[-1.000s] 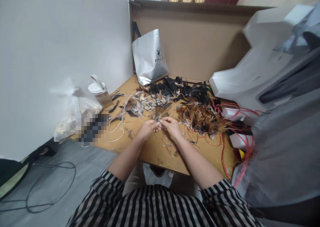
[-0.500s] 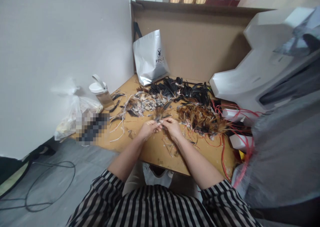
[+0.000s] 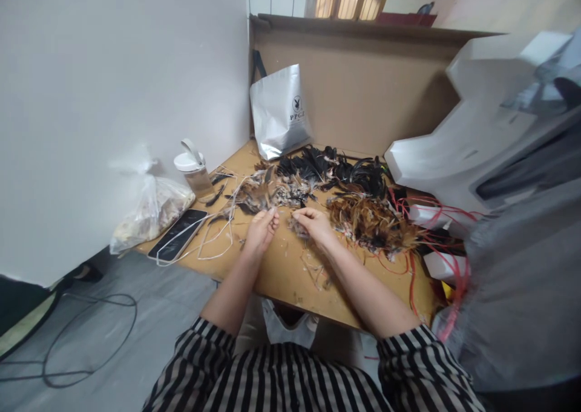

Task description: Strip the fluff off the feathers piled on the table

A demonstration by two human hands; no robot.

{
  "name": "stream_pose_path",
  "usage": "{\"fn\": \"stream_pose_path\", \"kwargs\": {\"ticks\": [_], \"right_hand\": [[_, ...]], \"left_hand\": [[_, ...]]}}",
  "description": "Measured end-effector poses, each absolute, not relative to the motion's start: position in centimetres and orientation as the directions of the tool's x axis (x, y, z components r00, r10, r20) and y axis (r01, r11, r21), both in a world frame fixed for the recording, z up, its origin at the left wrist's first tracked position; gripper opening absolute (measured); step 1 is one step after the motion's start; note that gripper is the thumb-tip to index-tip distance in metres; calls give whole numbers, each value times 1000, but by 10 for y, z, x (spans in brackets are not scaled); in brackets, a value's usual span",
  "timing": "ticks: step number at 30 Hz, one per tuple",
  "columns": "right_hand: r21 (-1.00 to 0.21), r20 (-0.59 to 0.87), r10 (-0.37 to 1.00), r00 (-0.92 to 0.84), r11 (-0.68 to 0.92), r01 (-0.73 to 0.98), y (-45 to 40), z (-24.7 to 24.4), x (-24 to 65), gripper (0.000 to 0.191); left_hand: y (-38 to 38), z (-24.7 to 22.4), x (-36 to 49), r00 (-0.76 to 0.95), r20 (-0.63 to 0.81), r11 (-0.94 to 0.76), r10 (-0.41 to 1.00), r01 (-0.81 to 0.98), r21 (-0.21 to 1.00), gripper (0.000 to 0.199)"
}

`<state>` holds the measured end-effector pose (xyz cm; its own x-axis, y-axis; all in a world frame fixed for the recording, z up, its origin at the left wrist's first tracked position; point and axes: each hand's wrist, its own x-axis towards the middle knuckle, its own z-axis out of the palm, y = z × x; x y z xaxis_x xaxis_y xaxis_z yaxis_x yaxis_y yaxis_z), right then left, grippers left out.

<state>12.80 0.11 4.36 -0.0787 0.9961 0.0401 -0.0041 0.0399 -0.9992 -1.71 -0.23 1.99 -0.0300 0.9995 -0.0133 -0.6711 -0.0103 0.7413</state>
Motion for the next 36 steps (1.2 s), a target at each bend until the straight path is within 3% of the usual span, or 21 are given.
{"fn": "stream_pose_path", "kwargs": {"ticks": [3,7,13,20,23,26,29,31,33,36], "right_hand": [[-950,195,958,-209,237,201,16,45,114,16],[-666,353,851,-390,521,534,36,43,94,13],[-209,232,755,-613,654,727,48,45,61,25],[7,127,703,-700,705,709,49,44,32,29],[-98,189,744,-640,663,742,49,48,37,24],[-414,305,791,-530,612,674,49,57,57,14],[-801,257,877,-406,428,419,42,67,84,10],[-954,138,933,-333,215,207,33,70,103,17],[-999,28,948,-317,33,9,21,70,120,22],[-969,-74,947,-312,-142,-204,7,62,143,23]], "left_hand": [[-7,28,-30,-88,-8,-55,996,-688,723,16],[-18,24,-55,-149,-12,-98,989,-705,702,16],[-29,7,-78,-237,-75,-125,969,-725,677,17],[-30,7,-77,-231,-81,-114,970,-721,683,15],[-29,4,-79,-243,-82,-123,967,-721,682,14],[-28,2,-81,-228,-86,-113,970,-733,671,14],[-28,3,-78,-178,-81,-78,981,-737,671,15],[-27,4,-71,-141,-70,-56,988,-731,680,14],[-28,7,-63,-112,-62,-39,992,-725,688,13],[-28,11,-50,-69,-61,-7,996,-714,700,10]]}}
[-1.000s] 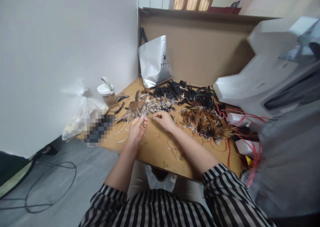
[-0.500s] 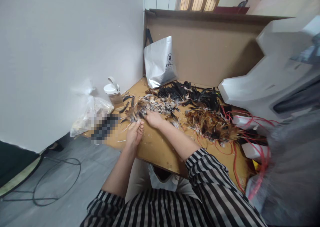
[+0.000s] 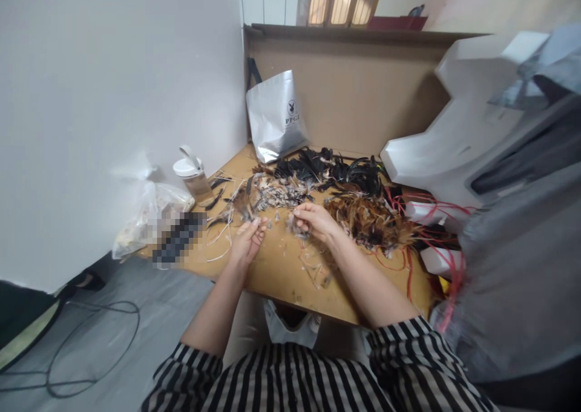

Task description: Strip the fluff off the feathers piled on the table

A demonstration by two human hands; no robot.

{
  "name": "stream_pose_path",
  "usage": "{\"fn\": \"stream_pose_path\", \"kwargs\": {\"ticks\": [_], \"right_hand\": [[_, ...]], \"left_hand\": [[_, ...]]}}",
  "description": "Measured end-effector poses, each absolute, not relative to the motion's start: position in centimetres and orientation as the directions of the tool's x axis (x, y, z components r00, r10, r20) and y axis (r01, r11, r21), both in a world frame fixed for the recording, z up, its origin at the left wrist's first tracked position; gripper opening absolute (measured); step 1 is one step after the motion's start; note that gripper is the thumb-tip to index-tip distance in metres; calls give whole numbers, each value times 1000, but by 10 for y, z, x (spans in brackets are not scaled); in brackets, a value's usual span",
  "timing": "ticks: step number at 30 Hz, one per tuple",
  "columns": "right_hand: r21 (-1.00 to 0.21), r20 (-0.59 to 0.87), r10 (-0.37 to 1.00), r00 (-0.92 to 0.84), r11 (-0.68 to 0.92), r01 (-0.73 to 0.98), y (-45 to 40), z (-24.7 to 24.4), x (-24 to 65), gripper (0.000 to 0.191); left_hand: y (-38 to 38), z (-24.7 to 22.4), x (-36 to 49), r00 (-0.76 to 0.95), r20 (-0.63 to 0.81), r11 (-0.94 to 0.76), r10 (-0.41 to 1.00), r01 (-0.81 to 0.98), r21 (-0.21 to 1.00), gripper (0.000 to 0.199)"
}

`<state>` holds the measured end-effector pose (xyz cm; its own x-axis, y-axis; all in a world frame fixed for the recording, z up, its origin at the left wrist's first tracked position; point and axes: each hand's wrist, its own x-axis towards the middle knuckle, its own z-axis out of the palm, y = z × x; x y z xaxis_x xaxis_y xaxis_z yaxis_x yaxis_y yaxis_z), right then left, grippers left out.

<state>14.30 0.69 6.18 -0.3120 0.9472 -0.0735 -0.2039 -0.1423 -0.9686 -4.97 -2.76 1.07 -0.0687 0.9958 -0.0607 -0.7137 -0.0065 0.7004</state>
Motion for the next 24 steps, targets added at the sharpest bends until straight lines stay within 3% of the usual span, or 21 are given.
{"fn": "stream_pose_path", "kwargs": {"ticks": [4,9,14,19,24], "right_hand": [[-913,-164,951,-263,-247,-325,2,43,166,21],[-927,-146,983,-111,-175,-331,9,26,180,24],[-991,-33,999,-29,-36,-129,10,22,181,25],[-982,123,990,-63,131,136,4,25,181,25],[-923,230,961,-151,264,279,-4,32,179,25]], "left_hand": [[-24,18,-35,-9,-50,31,999,-685,728,12],[-20,34,-17,77,-19,61,997,-595,801,15],[-25,58,1,173,30,59,984,-488,871,18],[-25,76,2,186,61,24,981,-423,906,21],[-18,72,-12,248,-68,139,966,-283,949,22]]}}
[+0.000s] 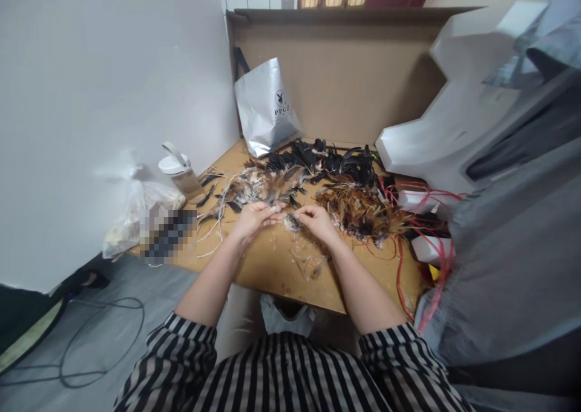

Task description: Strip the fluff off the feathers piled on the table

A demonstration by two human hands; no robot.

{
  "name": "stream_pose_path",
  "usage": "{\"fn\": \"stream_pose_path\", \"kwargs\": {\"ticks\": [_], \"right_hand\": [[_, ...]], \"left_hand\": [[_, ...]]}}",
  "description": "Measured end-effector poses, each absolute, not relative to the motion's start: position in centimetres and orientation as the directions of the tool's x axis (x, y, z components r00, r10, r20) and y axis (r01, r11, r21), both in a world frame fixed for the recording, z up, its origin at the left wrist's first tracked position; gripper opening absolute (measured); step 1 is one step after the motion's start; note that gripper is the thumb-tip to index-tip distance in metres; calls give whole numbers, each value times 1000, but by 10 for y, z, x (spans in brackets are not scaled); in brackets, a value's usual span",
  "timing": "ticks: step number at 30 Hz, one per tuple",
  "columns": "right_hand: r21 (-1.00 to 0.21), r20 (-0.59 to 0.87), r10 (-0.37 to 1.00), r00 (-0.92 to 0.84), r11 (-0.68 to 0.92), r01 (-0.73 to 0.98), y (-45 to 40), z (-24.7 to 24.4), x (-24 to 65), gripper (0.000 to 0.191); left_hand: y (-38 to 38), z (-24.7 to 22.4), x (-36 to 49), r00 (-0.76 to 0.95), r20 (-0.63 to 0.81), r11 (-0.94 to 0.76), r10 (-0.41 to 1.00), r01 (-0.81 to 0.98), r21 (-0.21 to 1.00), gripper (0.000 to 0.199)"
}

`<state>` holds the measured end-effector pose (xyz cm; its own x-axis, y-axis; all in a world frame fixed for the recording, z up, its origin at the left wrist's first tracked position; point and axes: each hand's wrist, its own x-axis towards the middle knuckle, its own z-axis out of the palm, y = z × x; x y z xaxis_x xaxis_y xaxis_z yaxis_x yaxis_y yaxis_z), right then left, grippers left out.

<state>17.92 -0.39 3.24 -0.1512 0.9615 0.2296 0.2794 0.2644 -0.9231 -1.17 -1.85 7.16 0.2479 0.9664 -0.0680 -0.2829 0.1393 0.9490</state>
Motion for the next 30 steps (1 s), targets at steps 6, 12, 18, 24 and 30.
{"fn": "stream_pose_path", "kwargs": {"ticks": [6,12,18,24,30], "right_hand": [[-868,271,933,-236,343,359,-9,34,177,23],[-819,332,912,-242,406,406,-11,37,175,19],[-781,355,887,-296,455,428,-12,41,175,17],[-738,339,867,-366,486,468,-12,39,176,17],[-698,374,855,-359,515,498,-14,40,174,11]], "left_hand": [[-15,53,-25,368,-256,359,894,-244,901,18],[-13,38,-28,454,-328,483,829,-283,829,13],[-13,35,-30,432,-364,516,825,-314,797,7],[-12,29,-33,299,-346,414,889,-204,887,13],[-11,24,-27,247,-307,305,919,45,951,19]]}}
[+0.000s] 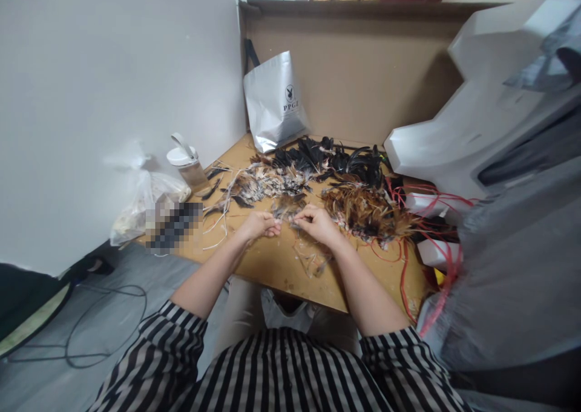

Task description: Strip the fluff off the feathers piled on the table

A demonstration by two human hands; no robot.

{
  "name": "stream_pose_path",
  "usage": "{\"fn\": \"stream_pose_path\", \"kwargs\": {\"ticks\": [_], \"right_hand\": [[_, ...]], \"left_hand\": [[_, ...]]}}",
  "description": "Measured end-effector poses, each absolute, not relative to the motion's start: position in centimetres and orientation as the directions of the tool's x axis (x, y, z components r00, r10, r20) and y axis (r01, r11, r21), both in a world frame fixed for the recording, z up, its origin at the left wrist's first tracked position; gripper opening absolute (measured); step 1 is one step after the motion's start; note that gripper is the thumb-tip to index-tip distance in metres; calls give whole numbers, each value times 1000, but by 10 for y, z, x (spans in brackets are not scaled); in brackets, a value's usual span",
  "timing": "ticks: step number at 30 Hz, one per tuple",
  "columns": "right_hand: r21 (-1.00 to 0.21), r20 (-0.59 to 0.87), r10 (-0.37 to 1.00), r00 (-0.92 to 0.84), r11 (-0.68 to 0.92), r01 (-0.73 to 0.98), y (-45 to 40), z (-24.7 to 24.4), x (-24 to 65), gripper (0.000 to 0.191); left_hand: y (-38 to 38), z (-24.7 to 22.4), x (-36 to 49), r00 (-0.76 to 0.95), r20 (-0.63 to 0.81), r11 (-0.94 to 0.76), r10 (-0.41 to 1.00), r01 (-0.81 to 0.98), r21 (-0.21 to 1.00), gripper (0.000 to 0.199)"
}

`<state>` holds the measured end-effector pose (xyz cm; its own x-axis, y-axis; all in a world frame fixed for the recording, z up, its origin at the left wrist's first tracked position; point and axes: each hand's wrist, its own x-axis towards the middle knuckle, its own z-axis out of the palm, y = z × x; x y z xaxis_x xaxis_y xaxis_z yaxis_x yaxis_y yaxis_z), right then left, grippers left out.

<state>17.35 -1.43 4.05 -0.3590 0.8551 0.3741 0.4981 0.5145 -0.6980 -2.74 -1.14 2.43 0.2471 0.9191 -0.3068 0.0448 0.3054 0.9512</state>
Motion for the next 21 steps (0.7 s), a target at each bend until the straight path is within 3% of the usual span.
{"fn": "stream_pose_path", "kwargs": {"ticks": [8,16,18,21], "right_hand": [[-538,521,746,-416,665,518,-25,52,170,16],[-318,531,618,-579,779,540,-39,60,160,24],[-371,528,621,-579,782,501,-37,60,160,24],[-590,509,706,-492,702,398,-28,58,165,17]], "left_hand": [[-20,38,-18,417,-321,204,850,301,931,19],[-21,57,-13,505,-379,105,776,488,866,19],[-24,62,-10,525,-395,67,754,536,841,20],[-31,69,-9,602,-322,-28,731,498,867,20]]}}
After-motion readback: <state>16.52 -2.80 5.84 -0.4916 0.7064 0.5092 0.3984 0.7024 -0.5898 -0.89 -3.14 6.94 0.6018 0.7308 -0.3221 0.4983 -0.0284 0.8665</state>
